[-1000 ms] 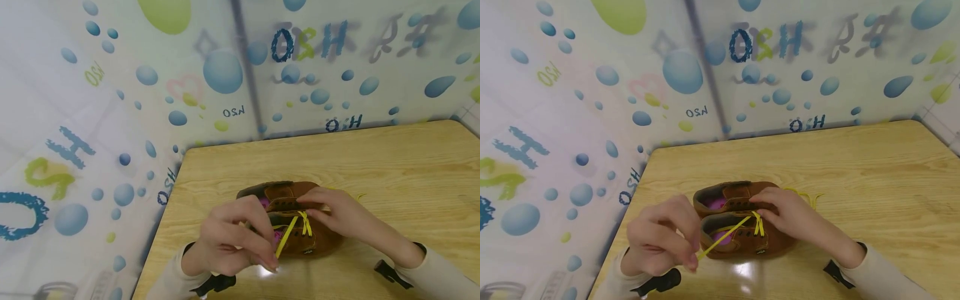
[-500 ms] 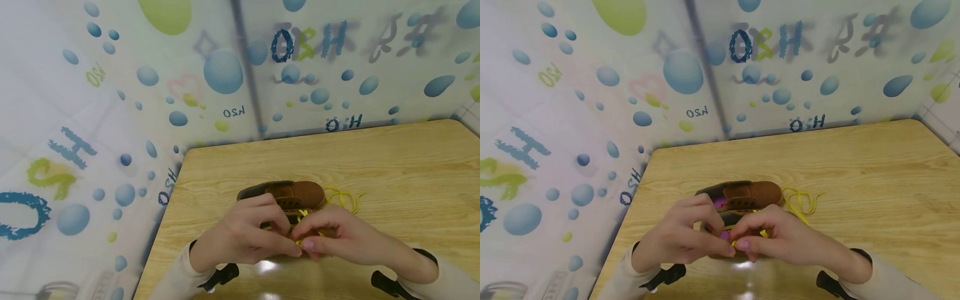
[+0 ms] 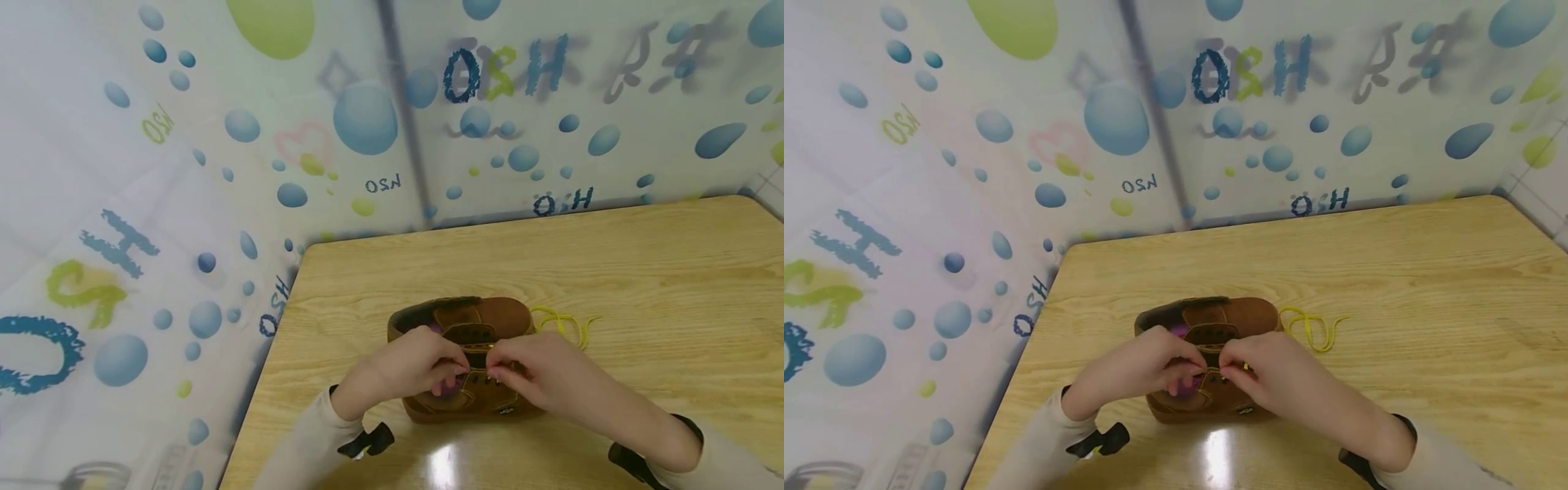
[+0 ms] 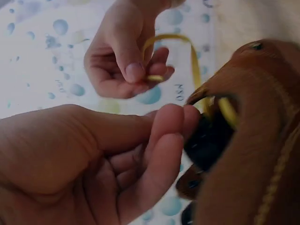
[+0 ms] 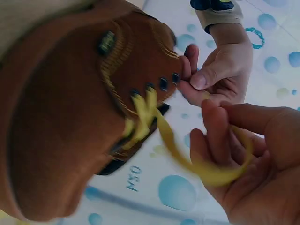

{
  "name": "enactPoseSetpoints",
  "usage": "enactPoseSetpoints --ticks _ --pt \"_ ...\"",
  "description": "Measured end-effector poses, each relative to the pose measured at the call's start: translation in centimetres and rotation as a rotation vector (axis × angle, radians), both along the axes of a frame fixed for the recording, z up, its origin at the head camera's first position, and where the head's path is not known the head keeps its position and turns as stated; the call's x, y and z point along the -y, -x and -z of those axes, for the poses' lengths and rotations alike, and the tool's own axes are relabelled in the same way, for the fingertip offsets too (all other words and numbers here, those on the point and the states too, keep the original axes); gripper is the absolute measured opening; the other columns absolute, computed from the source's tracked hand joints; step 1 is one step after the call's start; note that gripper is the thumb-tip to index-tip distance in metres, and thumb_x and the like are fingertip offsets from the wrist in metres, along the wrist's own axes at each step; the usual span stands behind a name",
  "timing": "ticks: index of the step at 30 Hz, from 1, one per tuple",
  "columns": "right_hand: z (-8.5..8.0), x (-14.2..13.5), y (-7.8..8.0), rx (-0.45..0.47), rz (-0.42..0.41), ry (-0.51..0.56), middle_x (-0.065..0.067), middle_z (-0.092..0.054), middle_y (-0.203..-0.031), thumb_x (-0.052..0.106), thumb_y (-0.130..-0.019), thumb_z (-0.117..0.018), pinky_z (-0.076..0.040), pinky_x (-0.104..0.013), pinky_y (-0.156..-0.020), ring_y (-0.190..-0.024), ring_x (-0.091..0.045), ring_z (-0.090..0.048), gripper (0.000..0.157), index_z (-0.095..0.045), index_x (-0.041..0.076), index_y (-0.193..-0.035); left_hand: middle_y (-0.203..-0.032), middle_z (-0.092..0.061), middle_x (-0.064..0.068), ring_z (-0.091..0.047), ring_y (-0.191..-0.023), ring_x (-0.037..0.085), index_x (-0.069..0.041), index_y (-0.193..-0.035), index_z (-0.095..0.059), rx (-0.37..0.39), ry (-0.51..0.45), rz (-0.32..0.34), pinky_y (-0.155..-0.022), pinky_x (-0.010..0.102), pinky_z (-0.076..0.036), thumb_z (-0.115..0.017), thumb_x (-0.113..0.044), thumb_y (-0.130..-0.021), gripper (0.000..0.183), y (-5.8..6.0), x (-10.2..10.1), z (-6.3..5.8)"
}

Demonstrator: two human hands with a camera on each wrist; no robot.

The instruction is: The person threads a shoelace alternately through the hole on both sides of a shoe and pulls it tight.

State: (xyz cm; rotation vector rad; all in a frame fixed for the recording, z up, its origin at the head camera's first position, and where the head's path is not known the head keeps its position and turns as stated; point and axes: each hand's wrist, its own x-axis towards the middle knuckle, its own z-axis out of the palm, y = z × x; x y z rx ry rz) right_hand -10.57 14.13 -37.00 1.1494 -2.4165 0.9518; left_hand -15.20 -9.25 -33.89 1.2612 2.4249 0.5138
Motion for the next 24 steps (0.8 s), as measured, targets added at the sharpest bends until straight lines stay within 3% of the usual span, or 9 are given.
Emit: enactPoseSetpoints --ticks 6,15,20,24 --pt "1.6 0.5 0.1 0.007 0.044 -0.102 0.012 -0.070 -0.079 0.005 -0.078 -0.080 -0.041 -0.014 -0.055 -0.064 0.008 -0.051 0.022 -0.066 0.021 -0.085 -0.069 -0.067 -0.006 -0.055 -0.046 -0.006 -0.012 -0.116 -0.070 0.127 0.048 -0.025 -0.056 0.009 -0.050 -0.055 -0.010 -0.101 0.022 0.6 -0.8 2.3" --pt "2.3 1.1 -0.4 -0.040 0.132 -0.117 0.013 -0.065 -0.073 0.001 -0.073 -0.080 -0.039 -0.015 -0.052 -0.060 0.007 -0.045 0.026 -0.063 0.020 -0.080 -0.067 -0.067 -0.005 -0.057 -0.047 0.000 -0.011 -0.119 -0.070 0.279 -0.031 -0.035 -0.049 0.020 -0.052 -0.055 -0.009 -0.101 0.024 1.3 -0.6 3.2" --pt "3.0 1.9 -0.7 -0.130 0.118 -0.109 0.016 -0.057 -0.066 0.003 -0.072 -0.083 -0.034 -0.010 -0.052 -0.059 0.009 -0.039 0.031 -0.058 0.021 -0.078 -0.066 -0.067 -0.006 -0.057 -0.045 0.002 -0.012 -0.120 -0.071 0.297 -0.044 -0.063 -0.048 0.021 -0.053 -0.057 -0.009 -0.099 0.025 1.4 -0.6 3.4" --pt "3.1 2.2 -0.9 -0.111 0.133 -0.116 0.017 -0.051 -0.063 0.007 -0.075 -0.084 -0.031 -0.010 -0.051 -0.057 0.009 -0.034 0.033 -0.055 0.020 -0.082 -0.067 -0.069 -0.005 -0.055 -0.043 0.001 -0.015 -0.113 -0.074 0.248 -0.042 -0.076 -0.049 0.020 -0.052 -0.061 -0.007 -0.097 0.022 1.4 -0.8 3.6"
